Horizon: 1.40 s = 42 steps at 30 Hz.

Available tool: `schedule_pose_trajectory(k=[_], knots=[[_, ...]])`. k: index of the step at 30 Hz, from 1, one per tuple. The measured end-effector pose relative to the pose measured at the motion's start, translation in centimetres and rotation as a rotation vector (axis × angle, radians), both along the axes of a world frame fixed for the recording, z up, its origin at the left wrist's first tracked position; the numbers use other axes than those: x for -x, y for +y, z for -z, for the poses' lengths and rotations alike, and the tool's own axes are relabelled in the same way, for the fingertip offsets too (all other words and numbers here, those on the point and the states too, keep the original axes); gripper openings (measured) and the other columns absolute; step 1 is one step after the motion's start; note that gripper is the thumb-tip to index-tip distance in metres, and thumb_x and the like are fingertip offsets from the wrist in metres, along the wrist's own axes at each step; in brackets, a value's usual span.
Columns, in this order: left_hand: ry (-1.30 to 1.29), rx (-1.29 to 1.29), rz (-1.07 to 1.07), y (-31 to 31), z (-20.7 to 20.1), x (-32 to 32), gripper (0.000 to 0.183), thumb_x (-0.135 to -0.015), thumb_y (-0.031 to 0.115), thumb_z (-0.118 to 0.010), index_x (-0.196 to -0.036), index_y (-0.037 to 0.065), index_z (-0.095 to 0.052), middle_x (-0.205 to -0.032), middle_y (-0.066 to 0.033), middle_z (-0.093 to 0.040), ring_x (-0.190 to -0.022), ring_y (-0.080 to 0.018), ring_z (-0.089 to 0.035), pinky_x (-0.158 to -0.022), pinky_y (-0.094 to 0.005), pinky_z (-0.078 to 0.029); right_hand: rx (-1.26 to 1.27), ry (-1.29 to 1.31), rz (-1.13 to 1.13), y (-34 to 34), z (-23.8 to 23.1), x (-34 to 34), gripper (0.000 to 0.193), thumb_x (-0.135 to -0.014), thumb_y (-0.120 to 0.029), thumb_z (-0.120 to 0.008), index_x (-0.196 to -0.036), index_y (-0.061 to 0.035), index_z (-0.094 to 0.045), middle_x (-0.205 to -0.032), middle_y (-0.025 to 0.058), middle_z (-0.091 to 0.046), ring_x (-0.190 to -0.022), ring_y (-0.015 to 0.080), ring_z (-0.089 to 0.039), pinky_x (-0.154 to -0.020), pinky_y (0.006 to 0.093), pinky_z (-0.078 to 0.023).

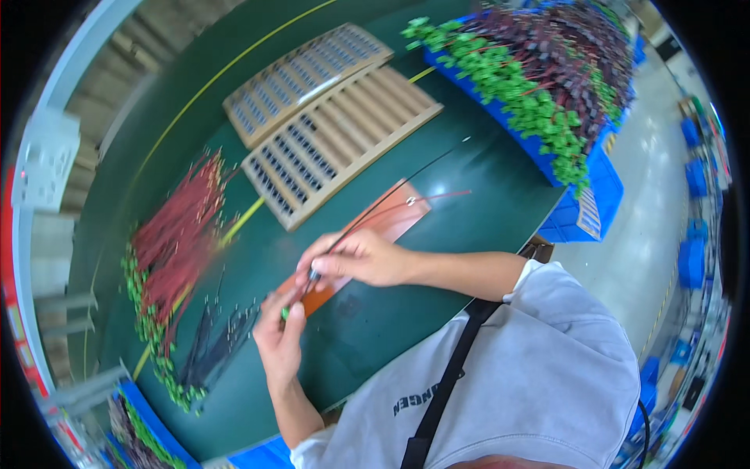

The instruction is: The person assembles wire harnesses by picking up red and black wires, inserting them into a green connector, and sliding a black heat shrink tube over the joint. They then use a tool to crimp the connector and place the finished assembly into a blue bin.

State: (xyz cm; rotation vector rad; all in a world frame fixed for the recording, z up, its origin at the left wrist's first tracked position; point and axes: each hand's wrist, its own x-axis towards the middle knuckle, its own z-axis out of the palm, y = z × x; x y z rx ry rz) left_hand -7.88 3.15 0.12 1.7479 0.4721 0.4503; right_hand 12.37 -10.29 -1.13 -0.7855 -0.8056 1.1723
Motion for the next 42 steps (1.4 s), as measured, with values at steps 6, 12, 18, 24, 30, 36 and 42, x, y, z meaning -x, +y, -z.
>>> schedule_pose_trajectory(k=[6, 12, 18, 24, 30, 36, 42], knots=[[0.084, -0.055, -0.143, 2.1, -1.1, 0.8, 0.019, -0.091, -0.002, -0.074, -0.110, -0.001, -0.075, -0.099, -0.0076, -0.071, -0.092, -0.0149, -0.069, -0.084, -0.0262, -0.054, 0.129, 0.063, 0.100, 0.7, 0.9, 1.1, 0.029, -0.111, -0.015, -0.050, -0.130, 0.0032, -0.061, -0.122, 0.0190, -0.070, -0.111, 0.0254, -0.071, -0.094, 0.0354, -0.062], [0.090, -0.244, -0.173, 4.5, 0.5, 2.3, 0.019, -0.088, 0.000, -0.077, -0.107, 0.000, -0.077, -0.102, -0.0102, -0.077, -0.090, -0.0183, -0.074, -0.081, -0.0300, -0.058, 0.175, -0.003, 0.117, 2.0, 2.7, 1.4, 0.030, -0.111, -0.019, -0.052, -0.131, 0.0015, -0.061, -0.123, 0.0164, -0.071, -0.106, 0.0210, -0.073, -0.090, 0.0303, -0.061], [0.200, -0.262, -0.118, 4.5, 0.5, 2.3, 0.019, -0.087, -0.004, -0.076, -0.106, -0.001, -0.076, -0.101, -0.0086, -0.076, -0.091, -0.0157, -0.071, -0.083, -0.0283, -0.058, 0.203, -0.049, 0.117, 1.8, 3.5, 1.3, 0.032, -0.111, -0.022, -0.053, -0.131, 0.0016, -0.061, -0.121, 0.0143, -0.071, -0.105, 0.0192, -0.072, -0.089, 0.0295, -0.061], [0.140, -0.362, -0.097, 4.5, 0.9, 1.9, 0.018, -0.083, -0.003, -0.078, -0.101, 0.001, -0.077, -0.100, -0.0094, -0.075, -0.084, -0.0190, -0.072, -0.075, -0.0303, -0.057, 0.223, -0.079, 0.116, 1.5, 3.3, 1.2, 0.033, -0.111, -0.023, -0.052, -0.131, 0.0017, -0.062, -0.121, 0.0124, -0.071, -0.107, 0.0180, -0.072, -0.089, 0.0294, -0.060], [0.232, -0.507, -0.051, 4.0, 0.4, 1.7, 0.019, -0.082, -0.003, -0.079, -0.101, -0.001, -0.076, -0.099, -0.0108, -0.072, -0.084, -0.0208, -0.070, -0.076, -0.0301, -0.056, 0.211, -0.116, 0.136, 1.6, 3.5, 1.4, 0.032, -0.111, -0.022, -0.053, -0.130, 0.0025, -0.062, -0.120, 0.0128, -0.071, -0.107, 0.0178, -0.071, -0.088, 0.0290, -0.060], [0.230, -0.460, 0.058, 5.1, -0.2, 2.6, 0.034, -0.076, 0.004, -0.085, -0.108, 0.003, -0.073, -0.096, -0.0092, -0.064, -0.086, -0.0249, -0.062, -0.078, -0.0339, -0.052, 0.209, -0.084, 0.144, 1.6, 3.8, 1.4, 0.031, -0.111, -0.021, -0.053, -0.128, 0.0025, -0.062, -0.118, 0.0133, -0.071, -0.106, 0.0179, -0.071, -0.088, 0.0293, -0.061], [0.259, -0.461, 0.186, 5.3, 0.5, 4.1, 0.033, -0.074, 0.002, -0.084, -0.105, 0.002, -0.074, -0.097, -0.0085, -0.069, -0.089, -0.0269, -0.062, -0.078, -0.0378, -0.051, 0.214, -0.081, 0.139, 1.8, 3.5, 1.4, 0.030, -0.111, -0.021, -0.052, -0.128, 0.0017, -0.061, -0.118, 0.0131, -0.070, -0.105, 0.0185, -0.072, -0.088, 0.0295, -0.061]])
